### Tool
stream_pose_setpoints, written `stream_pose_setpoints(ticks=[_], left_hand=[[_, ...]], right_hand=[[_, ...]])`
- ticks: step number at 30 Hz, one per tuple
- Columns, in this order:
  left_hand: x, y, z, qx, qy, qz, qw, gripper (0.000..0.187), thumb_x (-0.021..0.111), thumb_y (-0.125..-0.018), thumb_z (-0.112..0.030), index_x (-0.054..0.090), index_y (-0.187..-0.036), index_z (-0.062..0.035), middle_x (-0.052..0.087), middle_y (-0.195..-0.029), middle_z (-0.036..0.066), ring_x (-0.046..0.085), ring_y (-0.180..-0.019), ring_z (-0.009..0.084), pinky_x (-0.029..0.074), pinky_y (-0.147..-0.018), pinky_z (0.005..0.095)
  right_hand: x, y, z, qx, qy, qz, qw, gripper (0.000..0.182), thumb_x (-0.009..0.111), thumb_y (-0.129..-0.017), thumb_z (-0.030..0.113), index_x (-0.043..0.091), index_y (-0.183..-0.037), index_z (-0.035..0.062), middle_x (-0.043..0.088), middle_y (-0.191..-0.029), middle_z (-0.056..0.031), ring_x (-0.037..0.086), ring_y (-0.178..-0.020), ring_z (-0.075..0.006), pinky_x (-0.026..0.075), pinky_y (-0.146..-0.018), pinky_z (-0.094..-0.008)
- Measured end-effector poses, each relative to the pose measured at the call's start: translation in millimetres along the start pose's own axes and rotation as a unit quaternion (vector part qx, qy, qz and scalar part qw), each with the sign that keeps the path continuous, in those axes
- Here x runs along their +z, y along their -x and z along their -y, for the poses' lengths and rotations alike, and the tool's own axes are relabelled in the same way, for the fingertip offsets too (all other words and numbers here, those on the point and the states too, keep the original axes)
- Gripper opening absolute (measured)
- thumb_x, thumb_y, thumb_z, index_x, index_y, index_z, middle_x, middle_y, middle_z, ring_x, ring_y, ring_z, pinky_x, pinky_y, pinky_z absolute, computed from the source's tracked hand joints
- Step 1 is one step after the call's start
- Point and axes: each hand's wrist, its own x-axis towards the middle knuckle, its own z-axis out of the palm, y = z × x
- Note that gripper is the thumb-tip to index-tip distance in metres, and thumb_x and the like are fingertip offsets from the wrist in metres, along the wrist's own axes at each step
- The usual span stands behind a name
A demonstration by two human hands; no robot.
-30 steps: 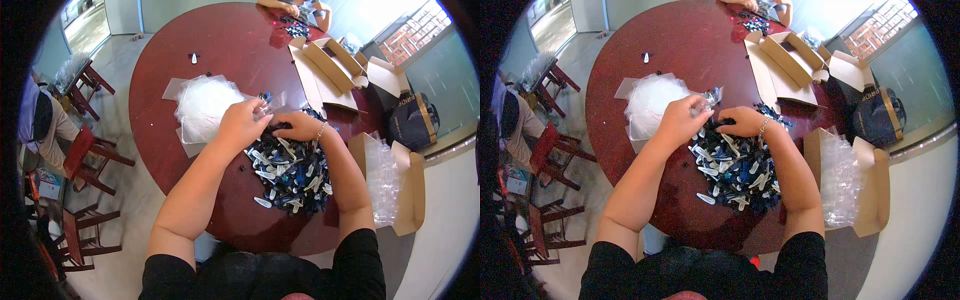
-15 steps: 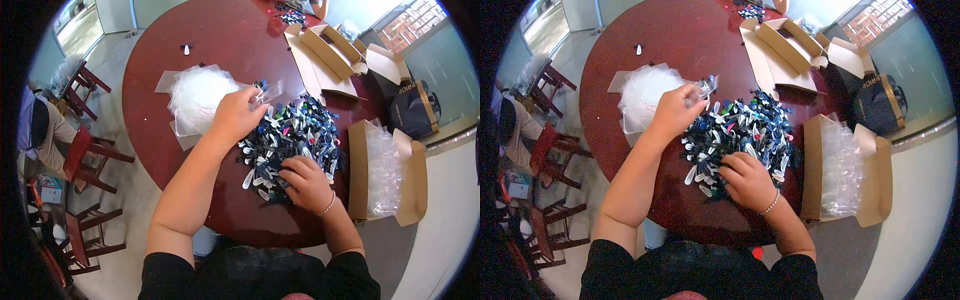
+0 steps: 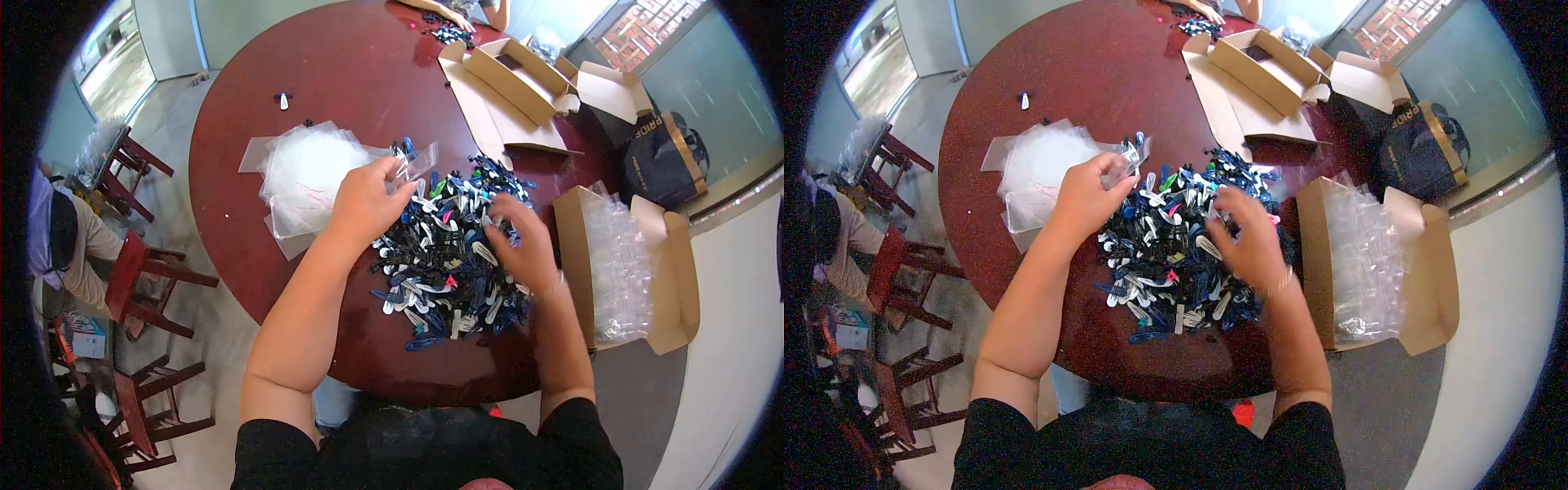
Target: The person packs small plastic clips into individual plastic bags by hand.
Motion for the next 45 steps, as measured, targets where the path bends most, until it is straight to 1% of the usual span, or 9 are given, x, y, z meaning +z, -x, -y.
stream_pose_setpoints(ticks=[5,8,14,21,24,29,35,42,45], left_hand=[[-0.2,-0.9,1.7,-0.006,0.006,0.012,1.0,0.031,0.074,-0.081,-0.025,0.068,-0.101,-0.0028,0.072,-0.089,0.014,0.07,-0.08,0.0249,0.053,-0.073,0.0345],[-2.7,-1.0,-0.2,-0.012,-0.009,0.009,1.0,0.033,0.075,-0.079,-0.028,0.067,-0.101,-0.0034,0.071,-0.089,0.017,0.069,-0.082,0.0331,0.052,-0.073,0.0383],[-6.5,-2.5,-1.2,0.006,-0.013,0.0,1.0,0.032,0.074,-0.08,-0.026,0.067,-0.1,-0.0025,0.069,-0.086,0.018,0.068,-0.078,0.0343,0.051,-0.07,0.0392],[-5.2,-4.1,3.6,0.009,-0.007,-0.015,1.0,0.034,0.072,-0.078,-0.028,0.067,-0.101,-0.0024,0.07,-0.084,0.016,0.068,-0.079,0.0351,0.052,-0.071,0.0425],[-6.4,-4.2,1.0,-0.003,-0.012,-0.01,1.0,0.035,0.072,-0.078,-0.029,0.067,-0.1,-0.002,0.07,-0.085,0.017,0.068,-0.08,0.0353,0.052,-0.072,0.0423],[-1.8,-4.7,9.1,0.013,0.007,-0.03,0.999,0.033,0.073,-0.079,-0.027,0.068,-0.101,-0.003,0.07,-0.083,0.017,0.068,-0.073,0.0304,0.051,-0.067,0.0375],[4.7,-4.6,10.5,-0.004,-0.021,0.006,1.0,0.037,0.073,-0.08,-0.029,0.068,-0.104,-0.002,0.07,-0.084,0.017,0.068,-0.074,0.0304,0.052,-0.069,0.0376],[7.8,-0.1,7.2,0.009,-0.003,0.014,1.0,0.033,0.072,-0.079,-0.028,0.067,-0.099,-0.0028,0.07,-0.083,0.016,0.068,-0.078,0.0333,0.052,-0.072,0.0409],[7.7,-0.4,7.2,0.003,-0.005,0.029,1.0,0.034,0.072,-0.08,-0.028,0.066,-0.1,-0.0018,0.07,-0.083,0.016,0.068,-0.077,0.0323,0.052,-0.07,0.0395]], right_hand=[[30.9,-81.5,-83.2,0.06,0.066,0.088,0.992,0.044,0.067,-0.089,0.027,0.059,-0.124,0.0024,0.062,-0.122,-0.0185,0.058,-0.113,-0.0352,0.044,-0.099,-0.0408],[70.9,-101.4,-129.1,0.111,0.19,0.188,0.957,0.055,0.059,-0.09,0.051,0.059,-0.129,0.0118,0.053,-0.134,-0.0226,0.048,-0.123,-0.0444,0.038,-0.105,-0.0504],[62.9,-120.2,-42.2,0.032,0.015,0.288,0.957,0.034,0.056,-0.096,0.032,0.068,-0.104,0.0013,0.066,-0.101,-0.0221,0.061,-0.101,-0.0366,0.047,-0.086,-0.0447],[61.8,-107.3,14.5,-0.052,-0.06,0.42,0.904,0.047,0.067,-0.091,0.031,0.057,-0.128,0.0032,0.056,-0.128,-0.0211,0.055,-0.118,-0.0335,0.042,-0.102,-0.0384],[62.0,-94.6,23.0,-0.14,-0.074,0.383,0.91,0.057,0.071,-0.085,0.042,0.059,-0.126,0.0051,0.059,-0.121,-0.025,0.057,-0.114,-0.0388,0.045,-0.098,-0.0428],[49.6,-66.5,44.4,-0.146,-0.022,0.322,0.935,0.032,0.07,-0.076,0.017,0.061,-0.105,0.0056,0.06,-0.105,-0.0155,0.058,-0.099,-0.035,0.05,-0.088,-0.0439],[26.8,0.4,79.4,-0.173,0.063,0.244,0.952,0.032,0.067,-0.075,0.005,0.062,-0.106,0.0058,0.056,-0.118,-0.0145,0.056,-0.107,-0.0345,0.047,-0.091,-0.0423],[2.9,72.6,95.5,-0.083,0.106,0.191,0.972,0.039,0.076,-0.076,0.017,0.065,-0.113,0.0121,0.051,-0.138,-0.0155,0.048,-0.128,-0.0346,0.029,-0.107,-0.0547],[-8.4,94.8,77.4,-0.082,0.066,0.069,0.992,0.047,0.08,-0.072,0.018,0.064,-0.115,0.0082,0.047,-0.14,-0.0228,0.044,-0.131,-0.0405,0.03,-0.109,-0.0518]])
